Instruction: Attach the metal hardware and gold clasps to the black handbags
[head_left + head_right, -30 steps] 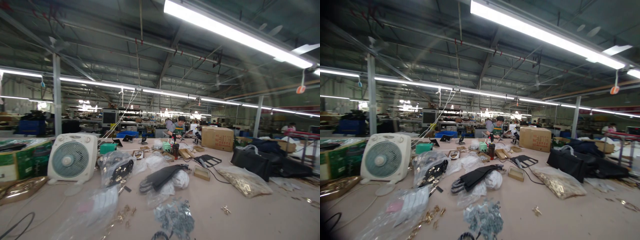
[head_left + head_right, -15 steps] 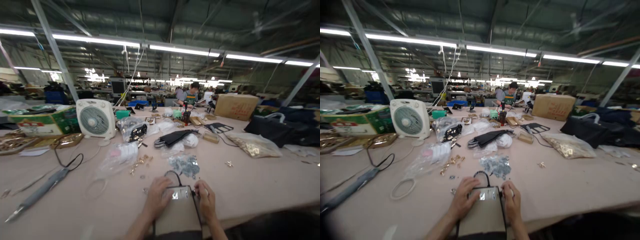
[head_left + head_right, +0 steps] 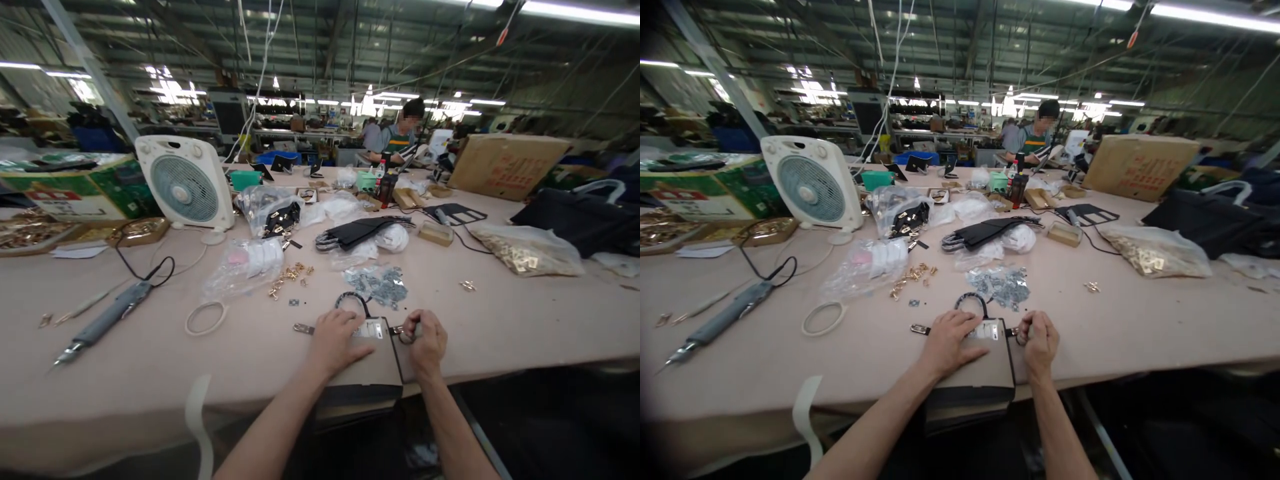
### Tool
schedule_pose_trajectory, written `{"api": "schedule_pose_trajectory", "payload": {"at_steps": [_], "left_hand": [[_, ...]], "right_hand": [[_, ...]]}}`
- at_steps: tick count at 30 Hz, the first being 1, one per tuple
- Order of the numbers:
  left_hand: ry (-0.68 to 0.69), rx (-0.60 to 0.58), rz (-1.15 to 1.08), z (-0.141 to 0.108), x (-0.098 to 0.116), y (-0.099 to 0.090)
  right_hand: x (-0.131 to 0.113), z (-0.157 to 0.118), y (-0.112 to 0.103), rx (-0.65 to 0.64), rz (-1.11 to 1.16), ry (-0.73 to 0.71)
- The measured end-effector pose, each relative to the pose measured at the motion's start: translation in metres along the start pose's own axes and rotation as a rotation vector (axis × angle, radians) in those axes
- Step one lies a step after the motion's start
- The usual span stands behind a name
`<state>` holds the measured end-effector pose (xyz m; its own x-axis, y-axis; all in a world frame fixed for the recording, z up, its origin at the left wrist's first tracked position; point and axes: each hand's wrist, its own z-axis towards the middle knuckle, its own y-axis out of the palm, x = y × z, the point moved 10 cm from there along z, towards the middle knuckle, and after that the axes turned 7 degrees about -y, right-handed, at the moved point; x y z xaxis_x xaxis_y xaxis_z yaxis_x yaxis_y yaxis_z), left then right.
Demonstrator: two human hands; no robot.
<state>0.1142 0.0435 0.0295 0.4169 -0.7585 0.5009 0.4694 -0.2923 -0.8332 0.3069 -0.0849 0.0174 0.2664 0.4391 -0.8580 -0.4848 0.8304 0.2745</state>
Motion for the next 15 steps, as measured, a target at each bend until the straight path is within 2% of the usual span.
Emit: {"api": "schedule_pose_trajectory", "payload": {"at_steps": [2, 4, 7, 10, 12, 15], "left_hand": [[-0.020, 0.000, -0.020, 0.003, -0.004, -0.001], [-0.033, -0.002, -0.036, 0.006, -0.006, -0.001], [-0.057, 0.005, -0.046, 0.007, -0.008, -0.001], [-0.066, 0.016, -0.052, 0.006, -0.009, -0.002], [-0.061, 0.019, -0.061, 0.005, -0.009, -0.003], [-0.050, 0.012, -0.081, 0.005, -0.008, -0.004]], "right_hand": [[-0.008, 0.006, 0.002, 0.057, 0.071, -0.006], [-0.020, 0.010, 0.013, 0.065, 0.160, -0.025], [-0.033, 0.006, 0.047, -0.049, 0.271, -0.010], [-0.034, -0.009, 0.083, -0.181, 0.319, 0.037], [-0.031, -0.020, 0.098, -0.219, 0.330, 0.052], [-0.026, -0.029, 0.110, -0.225, 0.347, 0.060]]}}
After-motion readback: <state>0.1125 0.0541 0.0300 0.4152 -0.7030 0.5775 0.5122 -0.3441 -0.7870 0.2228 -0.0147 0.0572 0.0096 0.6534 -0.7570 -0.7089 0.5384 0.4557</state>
